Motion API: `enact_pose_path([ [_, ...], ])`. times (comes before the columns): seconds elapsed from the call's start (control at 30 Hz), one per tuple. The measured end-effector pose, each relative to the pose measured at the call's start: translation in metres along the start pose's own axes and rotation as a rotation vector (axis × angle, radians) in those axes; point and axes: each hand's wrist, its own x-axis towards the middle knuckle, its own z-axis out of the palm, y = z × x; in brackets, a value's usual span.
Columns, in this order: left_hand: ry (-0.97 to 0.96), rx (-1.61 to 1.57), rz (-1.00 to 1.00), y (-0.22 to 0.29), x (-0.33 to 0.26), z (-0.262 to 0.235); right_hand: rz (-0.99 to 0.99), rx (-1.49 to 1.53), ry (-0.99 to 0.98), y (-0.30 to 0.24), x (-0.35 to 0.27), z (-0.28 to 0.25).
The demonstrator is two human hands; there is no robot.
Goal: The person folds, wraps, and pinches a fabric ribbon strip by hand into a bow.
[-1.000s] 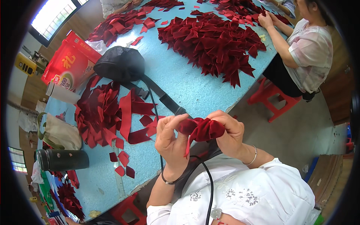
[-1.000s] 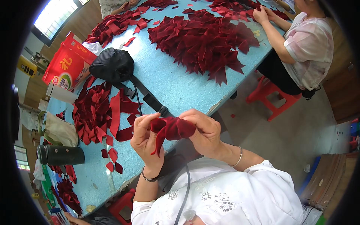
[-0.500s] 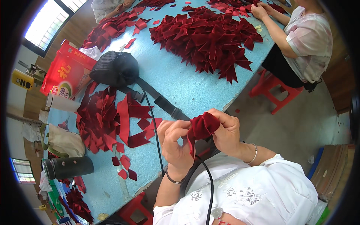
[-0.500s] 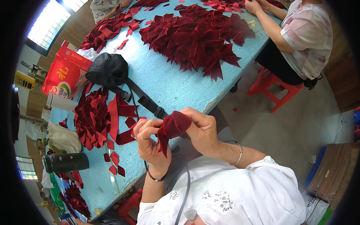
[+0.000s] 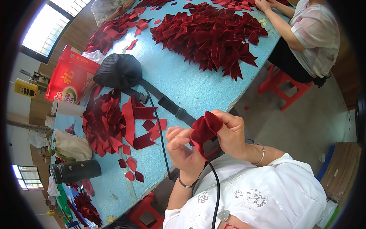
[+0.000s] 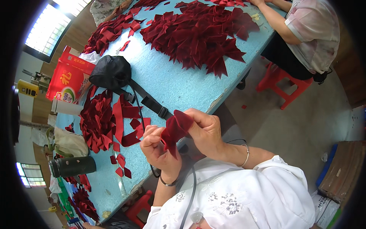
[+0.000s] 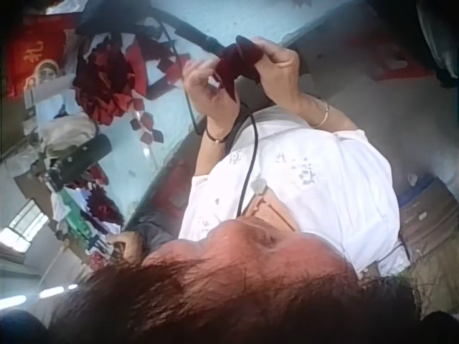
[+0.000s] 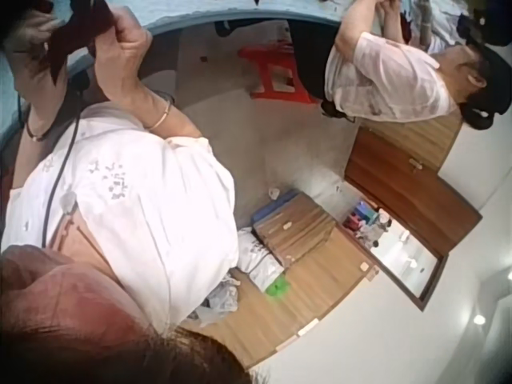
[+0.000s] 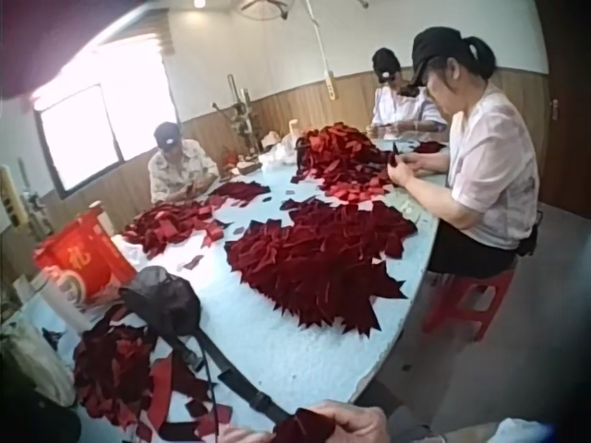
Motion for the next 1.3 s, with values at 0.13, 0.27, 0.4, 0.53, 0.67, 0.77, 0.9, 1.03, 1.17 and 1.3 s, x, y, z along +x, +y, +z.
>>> enact_pose_path([
  [0.13, 0.011, -0.163, -0.198, 0.002, -0.004, -0.005, 0.033, 0.009, 0.014, 0.002, -0.001, -0.002],
  [0.27, -0.151, -0.416, -0.336, 0.004, -0.005, -0.015, 0.055, 0.041, 0.019, -0.002, 0.000, -0.003],
  [0.4, -0.190, -0.444, -0.487, 0.014, 0.000, -0.020, 0.008, -0.053, 0.005, -0.002, 0.000, -0.006],
  [0.53, -0.253, -0.429, -0.488, 0.017, -0.001, -0.025, -0.010, -0.025, 0.011, -0.004, 0.000, -0.006],
  [0.67, -0.304, -0.462, -0.419, 0.014, -0.003, -0.027, -0.010, -0.046, 0.001, -0.006, 0.000, -0.005],
  [0.77, -0.338, -0.398, -0.401, 0.011, -0.006, -0.029, -0.014, -0.054, 0.011, -0.008, 0.000, -0.003],
  [0.9, -0.286, -0.410, -0.492, 0.017, -0.007, -0.027, -0.005, -0.044, 0.026, -0.003, 0.000, -0.004],
  [1.03, -0.181, -0.557, -0.633, 0.020, -0.006, -0.026, 0.018, -0.025, 0.016, -0.001, 0.000, -0.006],
  [1.17, -0.229, -0.410, -0.344, 0.016, -0.006, -0.023, 0.037, -0.035, 0.020, -0.004, 0.001, 0.000],
  [1.3, -0.134, -0.328, -0.209, 0.012, -0.008, -0.019, 0.048, 0.037, 0.013, -0.002, 0.000, 0.001],
])
